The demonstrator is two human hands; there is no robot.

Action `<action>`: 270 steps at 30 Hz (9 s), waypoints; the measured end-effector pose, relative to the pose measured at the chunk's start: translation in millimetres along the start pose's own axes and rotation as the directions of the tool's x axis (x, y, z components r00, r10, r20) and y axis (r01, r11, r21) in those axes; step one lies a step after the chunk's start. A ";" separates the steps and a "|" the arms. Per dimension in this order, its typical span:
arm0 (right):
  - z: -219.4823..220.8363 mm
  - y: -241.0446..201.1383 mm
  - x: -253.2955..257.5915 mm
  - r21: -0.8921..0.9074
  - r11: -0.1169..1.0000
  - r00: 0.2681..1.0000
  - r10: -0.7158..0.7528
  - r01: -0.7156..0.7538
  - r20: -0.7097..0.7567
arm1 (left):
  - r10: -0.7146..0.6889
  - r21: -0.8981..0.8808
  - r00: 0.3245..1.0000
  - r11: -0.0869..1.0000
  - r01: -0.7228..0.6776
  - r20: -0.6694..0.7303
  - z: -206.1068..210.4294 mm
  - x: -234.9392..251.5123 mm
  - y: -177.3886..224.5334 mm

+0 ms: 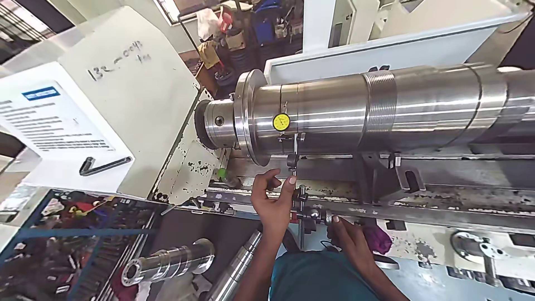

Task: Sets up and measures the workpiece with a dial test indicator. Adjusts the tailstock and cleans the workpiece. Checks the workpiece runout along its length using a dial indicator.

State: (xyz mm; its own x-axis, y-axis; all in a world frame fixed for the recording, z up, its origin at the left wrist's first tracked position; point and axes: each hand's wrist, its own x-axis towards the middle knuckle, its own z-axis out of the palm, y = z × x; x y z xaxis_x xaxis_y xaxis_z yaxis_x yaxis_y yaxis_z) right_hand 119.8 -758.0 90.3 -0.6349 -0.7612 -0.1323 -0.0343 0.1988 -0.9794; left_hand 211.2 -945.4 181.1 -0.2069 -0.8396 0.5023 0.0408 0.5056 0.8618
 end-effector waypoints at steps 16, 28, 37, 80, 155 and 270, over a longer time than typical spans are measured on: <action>-7.2 5.2 -5.7 -0.004 1.000 0.998 0.002 -0.002 0.057 | -0.024 0.014 0.999 1.000 0.024 -0.039 -6.6 -12.6 7.3; -17.4 13.7 -14.3 0.028 1.000 0.992 -0.005 0.001 0.122 | -0.029 0.059 0.996 0.998 0.034 -0.087 -12.8 -34.3 15.2; -34.0 34.4 -26.4 -0.013 0.999 0.982 0.045 -0.044 0.183 | -0.090 0.190 0.988 0.975 0.113 -0.129 -22.2 -68.4 19.6; 198.8 -1.9 -39.0 -0.749 0.639 0.831 0.505 -0.176 0.236 | -0.055 -0.255 0.941 0.956 0.146 0.334 -206.0 -3.1 -53.9; 224.3 -14.5 -30.6 -0.770 0.635 0.821 0.468 -0.057 0.326 | -0.063 -0.277 0.950 0.949 0.152 0.305 -227.8 4.5 -63.6; 233.9 -12.2 -20.4 -0.780 0.624 0.785 0.459 0.048 0.416 | 0.119 0.194 0.840 0.981 -0.017 -0.529 -328.5 89.3 -108.7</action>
State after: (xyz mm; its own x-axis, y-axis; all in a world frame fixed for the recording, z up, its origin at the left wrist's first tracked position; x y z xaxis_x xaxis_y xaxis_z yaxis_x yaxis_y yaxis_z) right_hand 313.7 -889.3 69.3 -0.1927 -0.7632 -0.6167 -0.6539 0.5685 -0.4992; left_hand 509.4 -1140.6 155.4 0.3487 -0.7502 0.5618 -0.1463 0.5485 0.8233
